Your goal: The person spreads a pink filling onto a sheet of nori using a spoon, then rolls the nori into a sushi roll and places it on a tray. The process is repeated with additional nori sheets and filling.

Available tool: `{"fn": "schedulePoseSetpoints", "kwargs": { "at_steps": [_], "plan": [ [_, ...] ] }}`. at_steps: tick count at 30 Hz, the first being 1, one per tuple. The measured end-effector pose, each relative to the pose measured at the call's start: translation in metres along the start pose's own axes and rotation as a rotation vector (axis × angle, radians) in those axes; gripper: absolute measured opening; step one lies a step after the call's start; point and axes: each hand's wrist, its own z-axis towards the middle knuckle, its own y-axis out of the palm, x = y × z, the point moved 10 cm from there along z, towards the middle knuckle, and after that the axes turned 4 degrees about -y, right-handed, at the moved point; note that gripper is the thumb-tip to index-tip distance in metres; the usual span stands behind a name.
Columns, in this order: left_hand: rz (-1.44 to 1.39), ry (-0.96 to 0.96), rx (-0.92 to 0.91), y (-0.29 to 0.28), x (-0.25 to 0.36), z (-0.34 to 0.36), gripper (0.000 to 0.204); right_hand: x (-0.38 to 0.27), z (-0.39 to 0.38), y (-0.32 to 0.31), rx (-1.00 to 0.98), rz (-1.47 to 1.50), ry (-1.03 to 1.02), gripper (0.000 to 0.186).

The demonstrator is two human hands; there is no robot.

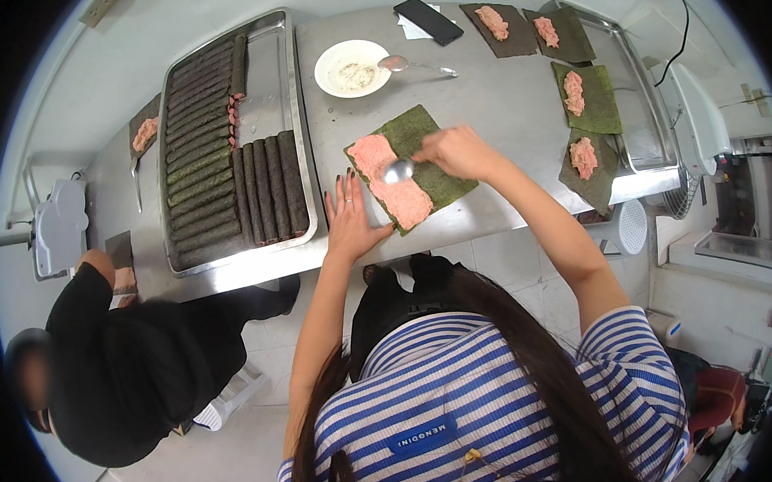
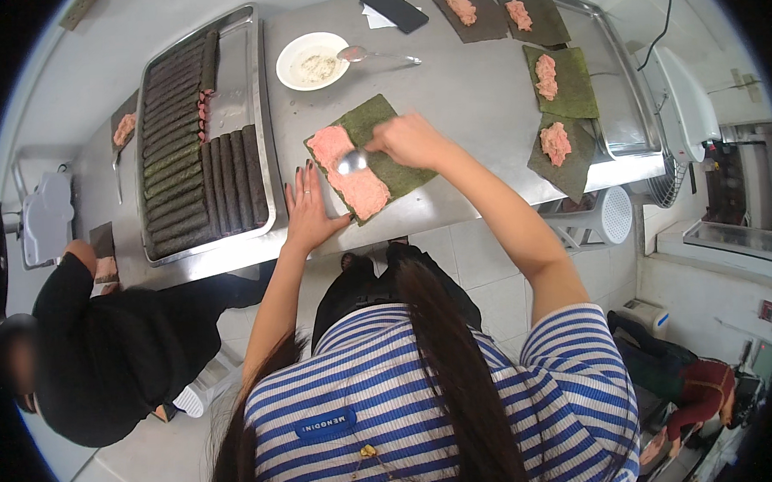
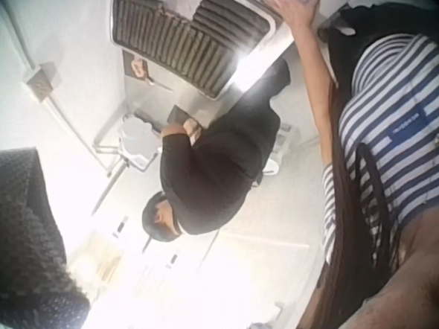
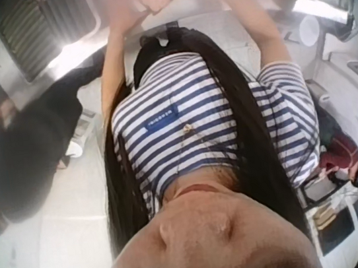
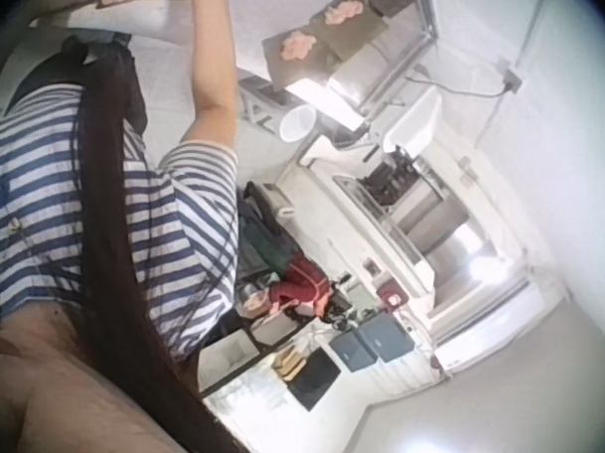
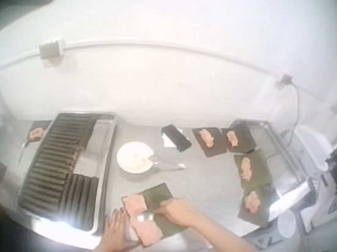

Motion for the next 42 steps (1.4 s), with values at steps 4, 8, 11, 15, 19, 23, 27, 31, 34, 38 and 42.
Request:
{"fn": "schedulePoseSetpoints", "kwargs": {
  "at_steps": [4,8,11,15,19,23,27,31,34,38,42],
  "plan": [
    [0.005,-0.011,-0.006,-0.001,0.0,0.0,0.118,-0.007,-0.042,0.011,-0.121,0.012,0.036,0.026],
    [-0.037,0.007,0.014,-0.001,0.0,-0.001,0.117,-0.003,-0.03,0.024,-0.077,-0.01,0.016,0.031],
    [-0.06,0.014,0.024,0.0,-0.001,-0.002,0.118,0.004,0.004,0.03,-0.025,-0.041,-0.021,0.033],
    [-0.048,0.008,0.022,0.0,-0.002,-0.002,0.118,0.007,0.044,0.024,0.014,-0.12,-0.021,0.036],
    [-0.017,0.009,0.009,0.002,-0.003,-0.001,0.117,0.013,0.066,0.022,0.03,-0.151,-0.002,0.036],
    [-0.006,0.017,0.015,0.003,-0.002,0.0,0.116,0.026,0.078,0.024,0.0,-0.156,0.076,0.033],
    [0.0,0.021,0.011,0.003,-0.002,0.0,0.113,0.027,0.074,0.015,0.039,-0.171,0.111,0.027],
    [0.037,0.023,0.017,0.003,-0.002,-0.001,0.11,0.014,0.071,0.014,0.005,-0.195,0.13,0.017],
    [0.043,0.038,0.017,0.004,0.0,0.0,0.108,0.013,0.075,0.024,0.014,-0.212,0.119,0.012],
    [0.028,0.051,0.019,0.003,0.001,0.0,0.107,0.015,0.082,0.012,0.054,-0.235,0.151,0.013],
    [0.022,0.051,0.027,0.004,-0.001,-0.001,0.107,-0.003,0.087,0.013,0.011,-0.261,0.051,0.013]
  ]
}}
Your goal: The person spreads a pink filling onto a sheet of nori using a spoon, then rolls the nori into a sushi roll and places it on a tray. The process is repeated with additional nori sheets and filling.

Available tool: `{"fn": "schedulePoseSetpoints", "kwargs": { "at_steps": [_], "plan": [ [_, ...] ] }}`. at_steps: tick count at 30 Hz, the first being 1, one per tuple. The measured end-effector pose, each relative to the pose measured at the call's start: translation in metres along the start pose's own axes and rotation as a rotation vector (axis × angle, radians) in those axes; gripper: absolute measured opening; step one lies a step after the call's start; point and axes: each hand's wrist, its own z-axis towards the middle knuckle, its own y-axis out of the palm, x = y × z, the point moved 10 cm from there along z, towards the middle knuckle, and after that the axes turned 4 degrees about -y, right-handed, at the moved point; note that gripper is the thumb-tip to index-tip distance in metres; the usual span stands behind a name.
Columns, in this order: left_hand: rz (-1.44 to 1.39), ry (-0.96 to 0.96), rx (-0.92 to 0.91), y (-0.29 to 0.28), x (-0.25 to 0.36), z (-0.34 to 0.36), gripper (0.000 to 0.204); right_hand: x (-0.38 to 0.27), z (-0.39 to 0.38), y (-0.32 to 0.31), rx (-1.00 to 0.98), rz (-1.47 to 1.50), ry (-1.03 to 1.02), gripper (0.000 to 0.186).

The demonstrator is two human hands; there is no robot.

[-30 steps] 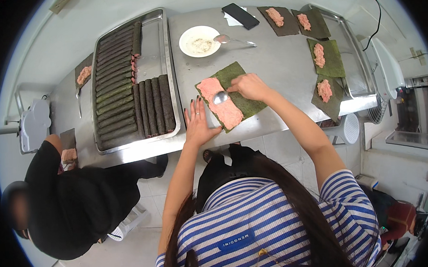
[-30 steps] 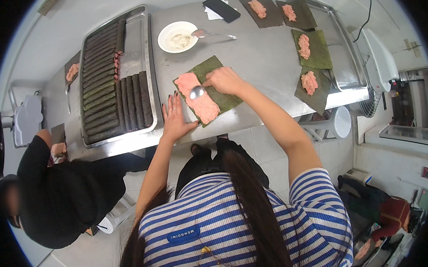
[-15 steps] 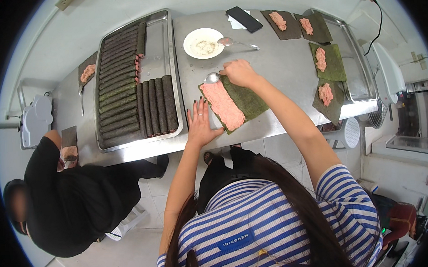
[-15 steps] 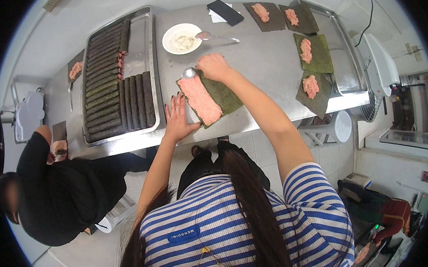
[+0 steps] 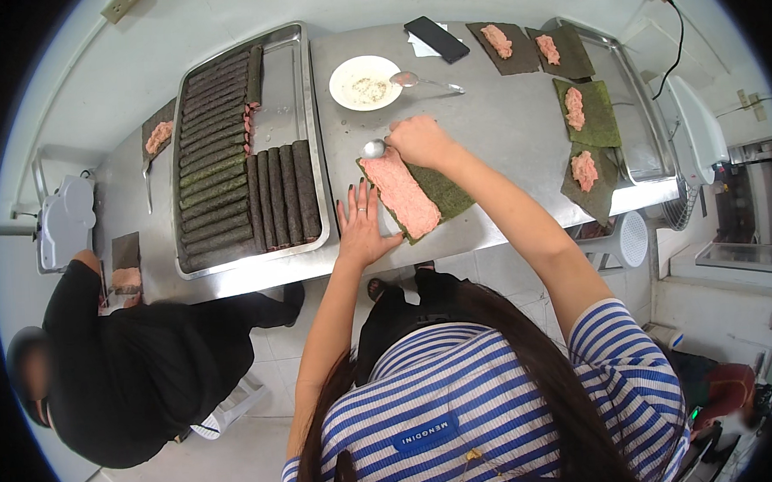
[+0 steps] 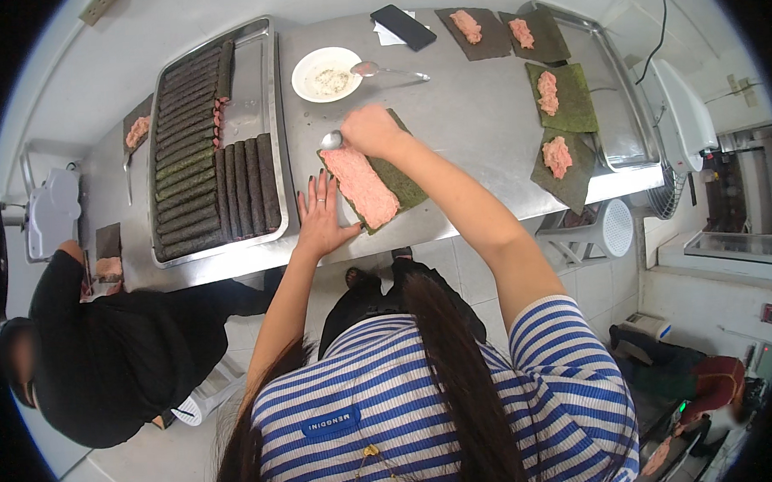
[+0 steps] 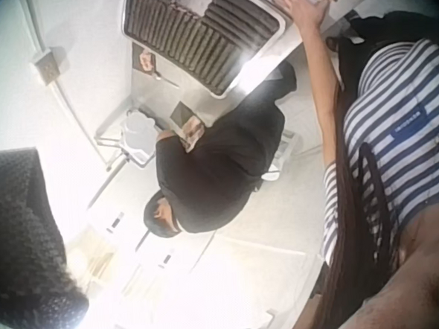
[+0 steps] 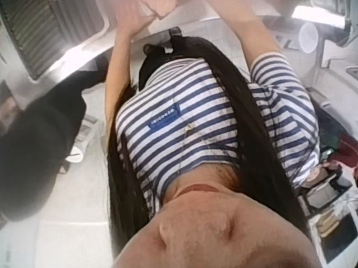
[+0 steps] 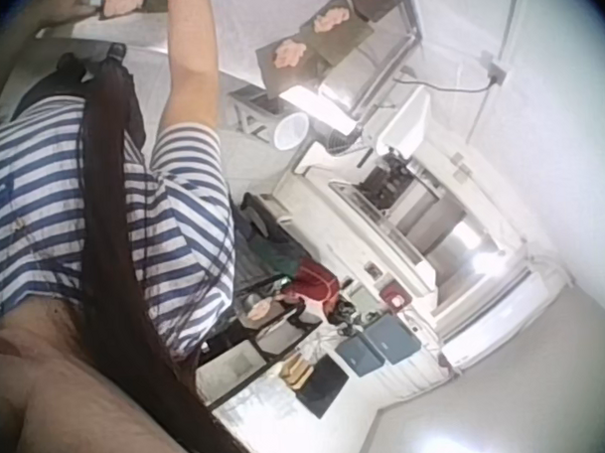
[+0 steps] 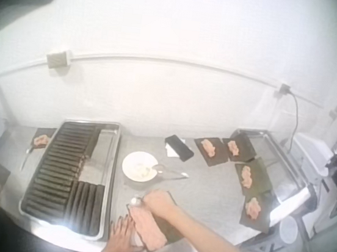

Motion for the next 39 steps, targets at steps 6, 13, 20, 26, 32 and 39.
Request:
{"fn": "schedulePoseSetpoints", "kwargs": {
  "at_steps": [6,13,20,26,32,39],
  "plan": [
    [-0.014,-0.005,-0.018,-0.001,0.002,0.001,0.108,0.01,-0.004,-0.005,0.05,-0.032,0.196,0.013],
    [-0.037,0.0,-0.02,0.0,0.001,0.001,0.109,-0.001,-0.017,0.005,-0.102,0.078,0.206,0.014],
    [-0.035,-0.021,-0.039,0.002,-0.002,0.001,0.11,0.006,-0.033,0.0,-0.027,0.06,0.189,0.012],
    [0.002,-0.03,-0.06,0.003,-0.001,0.002,0.109,0.028,-0.04,0.002,0.086,-0.021,0.221,0.011],
    [-0.004,-0.038,-0.065,0.003,-0.001,0.001,0.109,0.025,-0.035,-0.003,0.055,0.0,0.211,0.011],
    [-0.007,-0.039,-0.07,0.002,-0.001,0.002,0.109,0.044,-0.043,0.004,0.037,-0.016,0.289,0.012]
  ]
}}
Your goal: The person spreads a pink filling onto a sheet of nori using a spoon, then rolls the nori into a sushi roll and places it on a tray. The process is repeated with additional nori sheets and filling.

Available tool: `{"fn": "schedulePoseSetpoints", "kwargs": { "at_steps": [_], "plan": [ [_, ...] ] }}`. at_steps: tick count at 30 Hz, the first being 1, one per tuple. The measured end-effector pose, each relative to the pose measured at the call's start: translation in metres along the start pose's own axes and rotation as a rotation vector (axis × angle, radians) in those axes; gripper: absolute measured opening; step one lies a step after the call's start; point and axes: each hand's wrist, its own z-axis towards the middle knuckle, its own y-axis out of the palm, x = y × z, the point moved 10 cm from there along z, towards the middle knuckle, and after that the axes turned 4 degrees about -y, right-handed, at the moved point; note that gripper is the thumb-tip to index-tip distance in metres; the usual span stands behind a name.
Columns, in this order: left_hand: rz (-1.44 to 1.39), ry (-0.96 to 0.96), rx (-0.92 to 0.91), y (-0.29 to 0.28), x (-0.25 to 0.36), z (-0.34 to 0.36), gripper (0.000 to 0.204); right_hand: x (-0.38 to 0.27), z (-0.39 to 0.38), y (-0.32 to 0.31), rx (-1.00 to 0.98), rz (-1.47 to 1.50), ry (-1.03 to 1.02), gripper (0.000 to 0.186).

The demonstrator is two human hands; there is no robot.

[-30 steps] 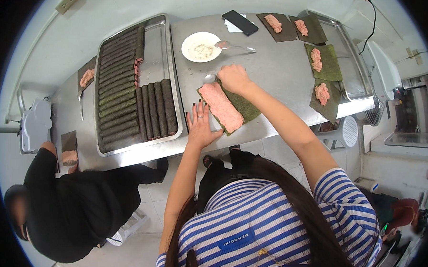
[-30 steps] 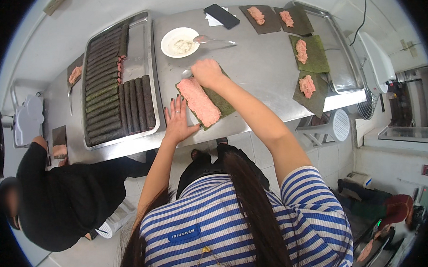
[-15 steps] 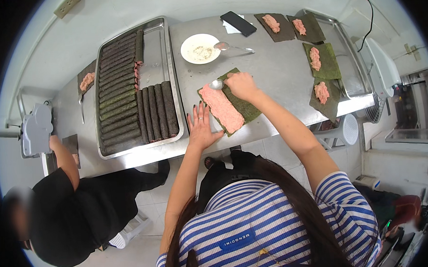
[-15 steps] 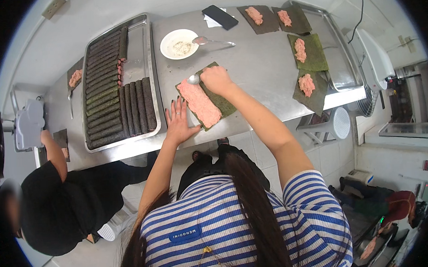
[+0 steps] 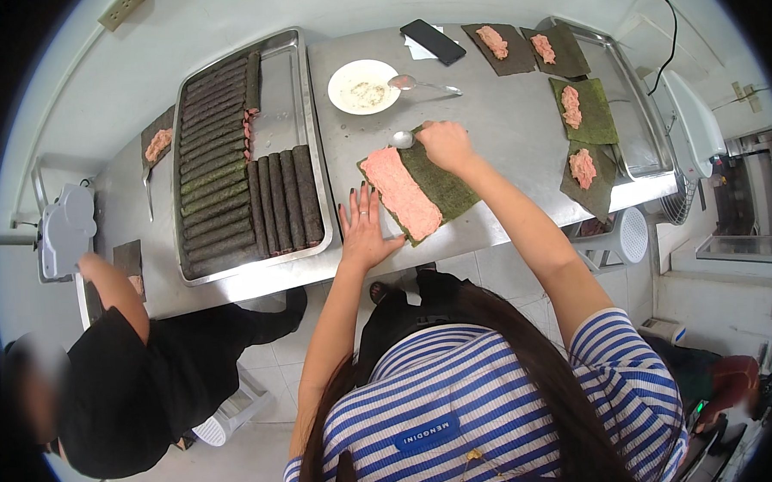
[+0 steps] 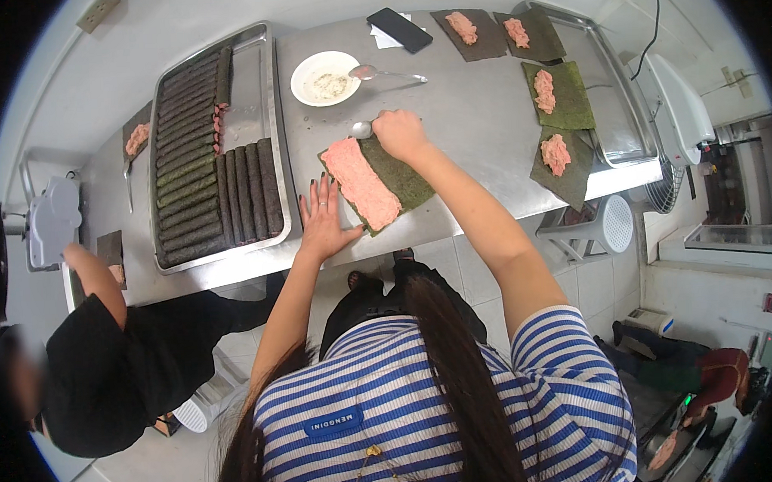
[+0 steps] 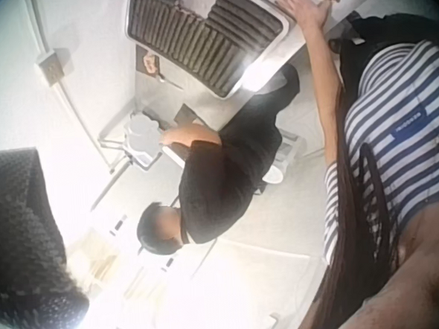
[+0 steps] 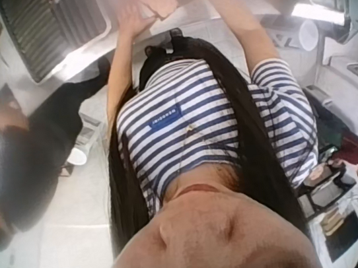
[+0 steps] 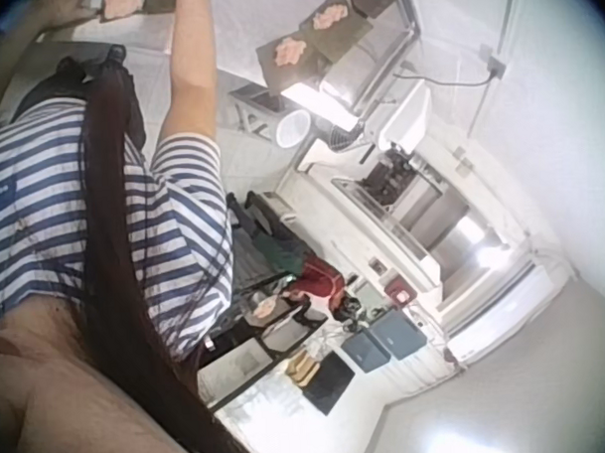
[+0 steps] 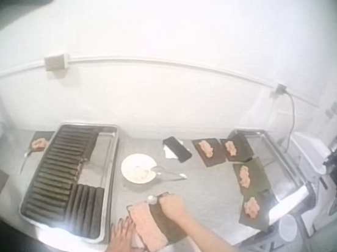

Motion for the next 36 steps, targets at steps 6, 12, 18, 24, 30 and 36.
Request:
{"fn": "schedulePoseSetpoints", "kwargs": {
  "at_steps": [6,12,18,24,30,36],
  "plan": [
    [-0.017,0.025,0.031,0.001,0.0,0.0,0.111,-0.036,-0.001,-0.002,-0.049,0.061,-0.011,0.014],
    [-0.032,0.035,0.036,0.004,-0.002,0.0,0.111,-0.077,-0.001,0.002,-0.073,0.217,-0.063,0.018],
    [-0.016,0.031,0.029,0.001,0.001,0.0,0.112,-0.046,0.002,-0.008,-0.013,0.163,-0.048,0.015],
    [0.015,0.006,0.015,0.003,-0.001,0.001,0.113,-0.055,-0.035,0.008,-0.075,0.101,-0.153,0.013],
    [0.005,0.032,0.033,0.005,-0.003,0.0,0.115,-0.057,-0.069,-0.016,-0.268,0.14,-0.252,0.014],
    [0.015,0.046,0.042,0.003,0.001,0.001,0.115,-0.065,-0.033,-0.017,-0.06,0.115,-0.25,0.013]
  ]
}}
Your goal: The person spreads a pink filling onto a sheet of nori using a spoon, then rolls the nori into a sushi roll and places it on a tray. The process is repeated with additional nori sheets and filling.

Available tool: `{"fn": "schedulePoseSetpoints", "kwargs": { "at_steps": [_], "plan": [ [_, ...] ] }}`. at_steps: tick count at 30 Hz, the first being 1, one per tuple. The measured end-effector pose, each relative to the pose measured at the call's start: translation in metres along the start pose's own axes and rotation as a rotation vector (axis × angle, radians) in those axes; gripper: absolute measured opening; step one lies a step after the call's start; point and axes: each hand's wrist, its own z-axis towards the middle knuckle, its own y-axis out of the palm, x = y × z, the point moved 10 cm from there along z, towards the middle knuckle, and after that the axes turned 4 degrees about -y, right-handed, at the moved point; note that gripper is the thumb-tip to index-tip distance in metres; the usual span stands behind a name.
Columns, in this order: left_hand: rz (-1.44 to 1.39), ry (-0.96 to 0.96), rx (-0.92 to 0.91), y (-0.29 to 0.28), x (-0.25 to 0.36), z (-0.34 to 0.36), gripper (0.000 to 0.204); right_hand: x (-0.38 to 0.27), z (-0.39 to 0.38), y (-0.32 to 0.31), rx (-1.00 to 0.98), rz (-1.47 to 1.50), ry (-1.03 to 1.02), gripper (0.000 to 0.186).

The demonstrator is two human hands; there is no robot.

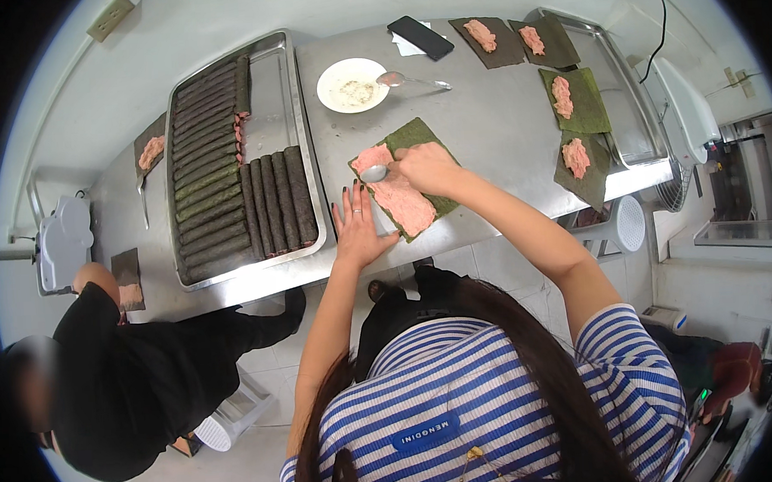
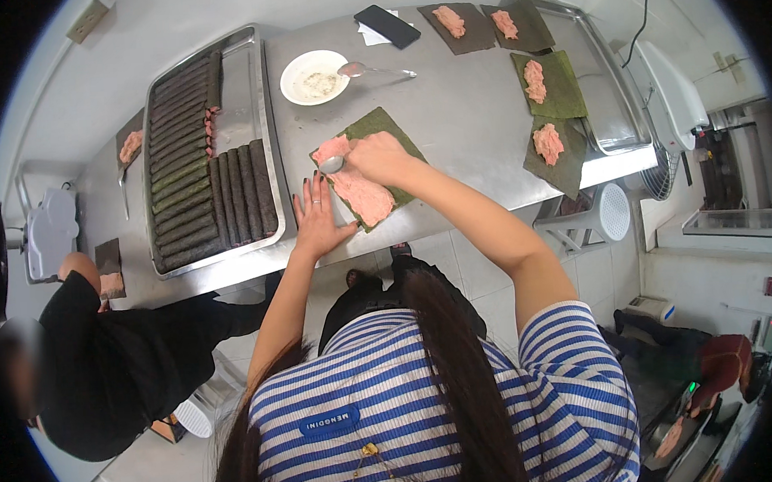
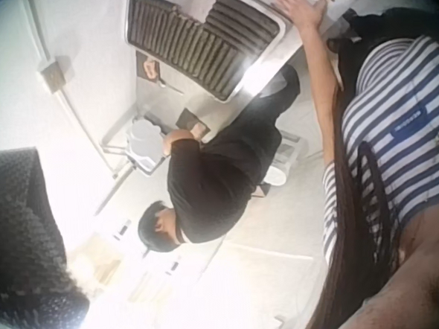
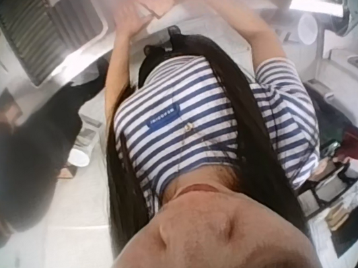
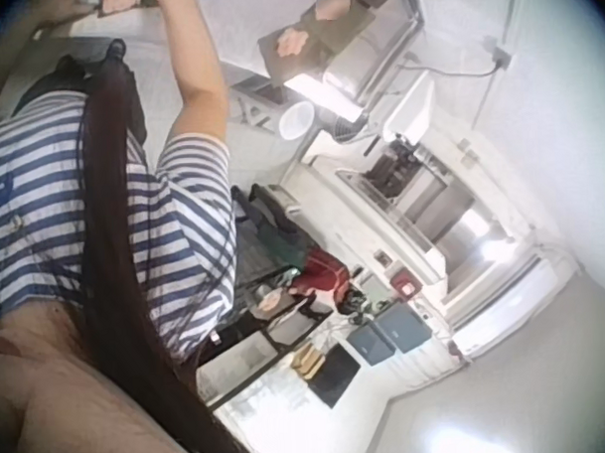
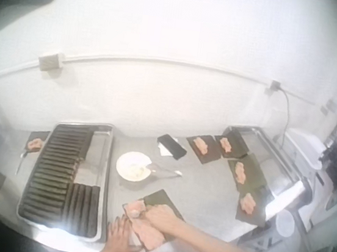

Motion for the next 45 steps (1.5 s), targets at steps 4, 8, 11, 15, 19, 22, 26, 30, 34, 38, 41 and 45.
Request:
{"fn": "schedulePoseSetpoints", "kwargs": {
  "at_steps": [4,8,11,15,19,22,26,30,34,38,41,45],
  "plan": [
    [0.011,-0.029,-0.035,0.001,-0.002,0.0,0.114,-0.015,-0.022,0.021,-0.112,-0.011,-0.032,0.013],
    [-0.006,-0.027,-0.033,0.001,-0.004,0.0,0.114,-0.012,-0.062,0.03,-0.377,0.076,-0.05,0.019],
    [-0.014,-0.029,-0.023,0.001,-0.005,-0.001,0.114,0.013,-0.046,0.012,-0.296,0.148,0.068,0.026],
    [-0.013,-0.011,-0.026,-0.001,0.0,0.0,0.115,0.055,-0.008,0.004,-0.045,0.135,0.208,0.032],
    [-0.009,-0.012,-0.024,0.001,-0.002,0.0,0.115,0.05,-0.01,0.019,-0.07,0.12,0.205,0.033],
    [-0.005,-0.019,-0.013,0.0,-0.004,-0.001,0.115,0.021,-0.041,0.027,-0.172,0.135,0.133,0.034],
    [-0.005,-0.042,-0.044,-0.005,0.0,-0.001,0.114,0.016,-0.071,0.019,-0.267,0.164,0.03,0.034],
    [-0.014,-0.025,-0.018,-0.003,0.001,0.0,0.114,0.048,-0.046,-0.001,-0.027,0.105,0.134,0.033],
    [-0.01,-0.044,-0.059,-0.004,0.001,0.0,0.114,0.055,-0.005,0.008,0.026,0.041,0.073,0.032],
    [-0.003,-0.046,-0.048,-0.006,0.001,0.0,0.113,0.07,0.014,0.017,0.06,0.032,0.087,0.032],
    [0.008,-0.046,-0.049,-0.005,0.001,0.0,0.112,0.076,0.023,0.019,0.069,0.038,0.072,0.032],
    [-0.001,-0.037,-0.052,-0.006,0.002,0.0,0.114,0.078,0.029,0.01,0.06,-0.002,0.101,0.024]
  ]
}}
